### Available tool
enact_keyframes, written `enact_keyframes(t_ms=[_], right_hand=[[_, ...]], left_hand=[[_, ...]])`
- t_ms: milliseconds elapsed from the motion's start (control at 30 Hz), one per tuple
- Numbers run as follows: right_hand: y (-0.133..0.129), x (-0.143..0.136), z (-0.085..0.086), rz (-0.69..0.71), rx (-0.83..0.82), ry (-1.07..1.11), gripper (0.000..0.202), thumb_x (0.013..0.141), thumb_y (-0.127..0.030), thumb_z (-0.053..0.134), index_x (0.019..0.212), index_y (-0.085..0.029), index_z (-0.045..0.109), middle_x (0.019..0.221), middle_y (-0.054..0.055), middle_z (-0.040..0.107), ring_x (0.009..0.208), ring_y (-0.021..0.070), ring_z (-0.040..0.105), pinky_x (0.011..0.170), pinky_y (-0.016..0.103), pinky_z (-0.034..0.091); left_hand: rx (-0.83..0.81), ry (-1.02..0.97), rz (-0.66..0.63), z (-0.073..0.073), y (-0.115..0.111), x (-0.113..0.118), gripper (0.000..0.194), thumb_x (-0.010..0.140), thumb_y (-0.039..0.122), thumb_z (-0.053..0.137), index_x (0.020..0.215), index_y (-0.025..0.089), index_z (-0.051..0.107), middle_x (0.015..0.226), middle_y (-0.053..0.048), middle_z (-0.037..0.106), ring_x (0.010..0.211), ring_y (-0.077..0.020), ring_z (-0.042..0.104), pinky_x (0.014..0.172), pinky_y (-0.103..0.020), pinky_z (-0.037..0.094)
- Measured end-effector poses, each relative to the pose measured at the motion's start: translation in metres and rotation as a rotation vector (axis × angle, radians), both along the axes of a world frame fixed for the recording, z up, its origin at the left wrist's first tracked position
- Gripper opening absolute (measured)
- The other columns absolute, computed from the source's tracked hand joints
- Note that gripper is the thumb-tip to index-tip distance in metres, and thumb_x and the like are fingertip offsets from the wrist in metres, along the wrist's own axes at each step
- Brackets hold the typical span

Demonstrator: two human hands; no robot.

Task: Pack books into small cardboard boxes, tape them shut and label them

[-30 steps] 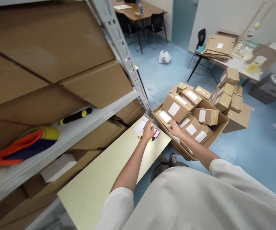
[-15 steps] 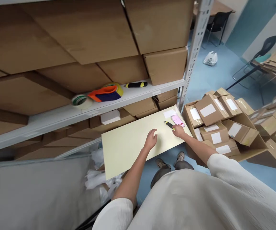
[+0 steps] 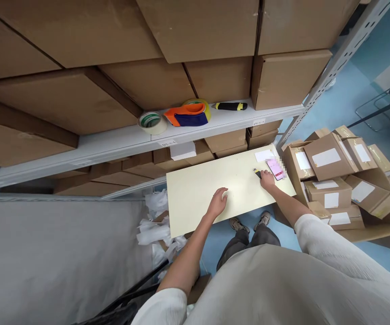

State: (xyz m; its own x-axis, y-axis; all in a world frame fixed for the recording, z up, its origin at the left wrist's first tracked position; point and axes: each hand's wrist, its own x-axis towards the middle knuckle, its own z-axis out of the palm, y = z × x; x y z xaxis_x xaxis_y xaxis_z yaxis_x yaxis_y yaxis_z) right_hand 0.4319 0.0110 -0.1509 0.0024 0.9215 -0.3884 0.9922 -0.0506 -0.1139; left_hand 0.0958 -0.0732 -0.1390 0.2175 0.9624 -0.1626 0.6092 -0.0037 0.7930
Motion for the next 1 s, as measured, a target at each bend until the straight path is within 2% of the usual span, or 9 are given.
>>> enact_keyframes(t_ms=[100, 167, 300, 467, 533, 600, 733, 867, 1000], right_hand=[[0.000, -0.014, 0.015, 0.028, 0.069, 0.062, 0.033, 0.095, -0.006, 0.053, 0.125, -0.016, 0.060, 0.126, 0.019, 0.066, 0.115, 0.0332, 0.059, 0.093, 0.040, 0.040], [0.006, -0.024, 0.036, 0.082, 0.176, 0.122, 0.027, 0.094, -0.009, 0.054, 0.118, -0.018, 0.061, 0.122, 0.018, 0.067, 0.112, 0.0335, 0.059, 0.092, 0.041, 0.040], [0.037, -0.047, 0.101, 0.225, 0.440, 0.235, 0.020, 0.095, -0.018, 0.057, 0.114, -0.020, 0.061, 0.120, 0.016, 0.067, 0.109, 0.0336, 0.057, 0.093, 0.043, 0.039], [0.096, -0.072, 0.193, 0.334, 0.676, 0.216, 0.024, 0.095, -0.020, 0.058, 0.119, -0.020, 0.062, 0.124, 0.016, 0.064, 0.113, 0.0350, 0.054, 0.096, 0.044, 0.036], [0.120, -0.080, 0.222, 0.373, 0.725, 0.201, 0.026, 0.094, -0.019, 0.058, 0.119, -0.020, 0.063, 0.126, 0.017, 0.064, 0.114, 0.0352, 0.054, 0.097, 0.045, 0.036], [0.143, -0.088, 0.242, 0.422, 0.741, 0.193, 0.027, 0.093, -0.017, 0.058, 0.120, -0.020, 0.063, 0.127, 0.017, 0.064, 0.115, 0.0355, 0.053, 0.097, 0.045, 0.035], [0.180, -0.099, 0.260, 0.484, 0.704, 0.146, 0.029, 0.090, -0.015, 0.059, 0.118, -0.019, 0.064, 0.126, 0.018, 0.065, 0.116, 0.0366, 0.052, 0.096, 0.045, 0.035], [0.204, -0.102, 0.261, 0.501, 0.633, 0.114, 0.031, 0.087, -0.014, 0.060, 0.118, -0.019, 0.067, 0.125, 0.019, 0.066, 0.116, 0.0373, 0.053, 0.097, 0.046, 0.037], [0.212, -0.103, 0.257, 0.506, 0.595, 0.132, 0.033, 0.091, -0.014, 0.057, 0.121, -0.017, 0.071, 0.124, 0.019, 0.068, 0.117, 0.0364, 0.054, 0.099, 0.047, 0.039]], left_hand=[[0.012, -0.019, 0.000, 0.001, 0.003, -0.011, 0.037, 0.102, 0.024, 0.052, 0.135, 0.023, 0.069, 0.148, -0.011, 0.067, 0.144, -0.0265, 0.060, 0.127, -0.049, 0.044], [0.021, -0.034, 0.000, 0.003, 0.007, -0.016, 0.037, 0.102, 0.024, 0.052, 0.135, 0.023, 0.069, 0.147, -0.012, 0.067, 0.141, -0.0264, 0.062, 0.125, -0.049, 0.046], [0.053, -0.068, -0.008, 0.012, 0.015, -0.022, 0.037, 0.102, 0.024, 0.052, 0.134, 0.024, 0.070, 0.145, -0.011, 0.068, 0.137, -0.0256, 0.064, 0.123, -0.047, 0.048], [0.100, -0.105, -0.017, 0.028, 0.024, -0.024, 0.036, 0.101, 0.023, 0.052, 0.132, 0.024, 0.070, 0.142, -0.011, 0.070, 0.133, -0.0255, 0.066, 0.120, -0.047, 0.050], [0.109, -0.114, -0.002, 0.034, 0.025, -0.026, 0.036, 0.101, 0.023, 0.052, 0.132, 0.024, 0.070, 0.142, -0.011, 0.070, 0.130, -0.0254, 0.068, 0.118, -0.046, 0.052], [0.114, -0.119, 0.018, 0.038, 0.023, -0.029, 0.036, 0.101, 0.023, 0.052, 0.132, 0.024, 0.071, 0.141, -0.011, 0.069, 0.126, -0.0251, 0.070, 0.115, -0.045, 0.054], [0.113, -0.121, 0.058, 0.043, 0.015, -0.043, 0.036, 0.101, 0.025, 0.053, 0.132, 0.026, 0.071, 0.140, -0.010, 0.070, 0.122, -0.0242, 0.071, 0.110, -0.043, 0.057], [0.101, -0.115, 0.091, 0.044, 0.006, -0.063, 0.036, 0.101, 0.026, 0.052, 0.132, 0.025, 0.070, 0.140, -0.010, 0.070, 0.122, -0.0237, 0.071, 0.111, -0.043, 0.057], [0.108, -0.106, 0.127, 0.045, -0.001, -0.079, 0.036, 0.100, 0.026, 0.051, 0.130, 0.024, 0.071, 0.137, -0.011, 0.072, 0.120, -0.0245, 0.072, 0.110, -0.044, 0.057]])
